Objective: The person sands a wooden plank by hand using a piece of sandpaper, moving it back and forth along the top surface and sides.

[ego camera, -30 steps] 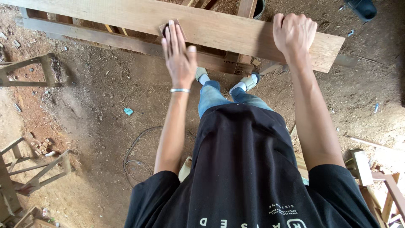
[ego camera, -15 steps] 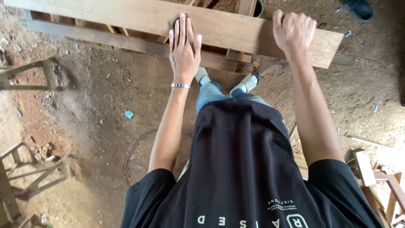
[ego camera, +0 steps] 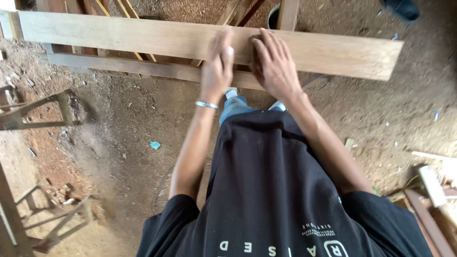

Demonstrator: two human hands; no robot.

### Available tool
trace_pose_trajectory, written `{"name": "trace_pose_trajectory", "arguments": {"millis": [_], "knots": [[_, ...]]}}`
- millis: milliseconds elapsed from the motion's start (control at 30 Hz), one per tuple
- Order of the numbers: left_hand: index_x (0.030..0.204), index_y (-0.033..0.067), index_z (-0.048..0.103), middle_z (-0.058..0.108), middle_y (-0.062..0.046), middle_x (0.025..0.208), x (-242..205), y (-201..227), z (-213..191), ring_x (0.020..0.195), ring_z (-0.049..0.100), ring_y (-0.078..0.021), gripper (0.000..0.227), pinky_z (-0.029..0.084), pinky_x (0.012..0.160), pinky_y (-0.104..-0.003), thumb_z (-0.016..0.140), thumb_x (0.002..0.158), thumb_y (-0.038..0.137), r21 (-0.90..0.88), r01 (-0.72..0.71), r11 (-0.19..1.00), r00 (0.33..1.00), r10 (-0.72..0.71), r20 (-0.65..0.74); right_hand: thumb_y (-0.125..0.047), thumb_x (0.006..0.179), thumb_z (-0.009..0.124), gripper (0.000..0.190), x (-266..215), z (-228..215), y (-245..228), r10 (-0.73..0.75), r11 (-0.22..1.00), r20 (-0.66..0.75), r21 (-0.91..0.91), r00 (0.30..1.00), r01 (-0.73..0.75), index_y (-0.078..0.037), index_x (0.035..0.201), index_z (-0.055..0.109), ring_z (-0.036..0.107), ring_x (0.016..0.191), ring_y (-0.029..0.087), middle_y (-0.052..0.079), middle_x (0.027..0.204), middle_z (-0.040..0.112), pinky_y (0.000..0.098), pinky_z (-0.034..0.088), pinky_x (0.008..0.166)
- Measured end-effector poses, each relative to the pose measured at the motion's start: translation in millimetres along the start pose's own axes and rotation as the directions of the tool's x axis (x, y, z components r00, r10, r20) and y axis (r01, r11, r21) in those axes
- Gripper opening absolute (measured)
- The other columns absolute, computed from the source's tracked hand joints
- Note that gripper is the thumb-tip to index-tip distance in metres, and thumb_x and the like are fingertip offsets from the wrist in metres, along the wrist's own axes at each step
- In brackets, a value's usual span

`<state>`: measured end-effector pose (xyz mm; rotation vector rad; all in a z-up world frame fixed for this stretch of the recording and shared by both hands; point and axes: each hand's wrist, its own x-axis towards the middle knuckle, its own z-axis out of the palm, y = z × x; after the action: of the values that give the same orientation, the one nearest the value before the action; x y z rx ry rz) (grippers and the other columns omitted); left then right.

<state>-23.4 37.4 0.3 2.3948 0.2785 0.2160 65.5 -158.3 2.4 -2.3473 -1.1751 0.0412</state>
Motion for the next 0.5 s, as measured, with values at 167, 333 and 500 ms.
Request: {"name": "trace_pose_trajectory", "arguments": {"millis": [167,333,500], "knots": [[0.162,0.0044,0.036,0.033,-0.012,0.169,1.6,-75.0,-68.4,0.158,0.028,-0.0281,0.054,0.021,0.132,-0.047,0.039,0.117,0.034,0.425,-0.176,0.888,0.984,0.142,0.110,-0.046,0.109,0.056,0.082,11.5,32.3,-43.2,0.112,0.984,0.079,-0.149,0.991,-0.099,0.010,0.161,0.026,0.019,0.157,0.040,0.029,0.168,0.021,0.0513,0.015,0.129],[0.161,0.0075,0.037,0.031,-0.011,0.169,-12.5,-115.7,-108.7,0.157,0.027,-0.0278,0.056,0.021,0.130,-0.048,0.043,0.113,0.037,0.416,-0.300,0.858,0.946,0.213,0.244,-0.047,0.113,0.049,0.078,20.6,45.5,-48.7,0.241,0.958,0.082,-0.181,0.967,-0.223,0.007,0.163,0.023,0.018,0.160,0.036,0.025,0.171,0.020,0.0498,0.013,0.131],[0.161,0.0059,0.036,0.031,-0.011,0.169,4.3,-148.0,-118.9,0.157,0.028,-0.0275,0.059,0.021,0.130,-0.049,0.046,0.113,0.038,0.404,-0.350,0.845,0.931,0.265,0.253,-0.044,0.117,0.049,0.075,32.1,56.0,-72.0,0.358,0.905,-0.040,-0.231,0.933,-0.357,0.008,0.164,0.022,0.016,0.161,0.037,0.026,0.171,0.019,0.0501,0.014,0.132]]}}
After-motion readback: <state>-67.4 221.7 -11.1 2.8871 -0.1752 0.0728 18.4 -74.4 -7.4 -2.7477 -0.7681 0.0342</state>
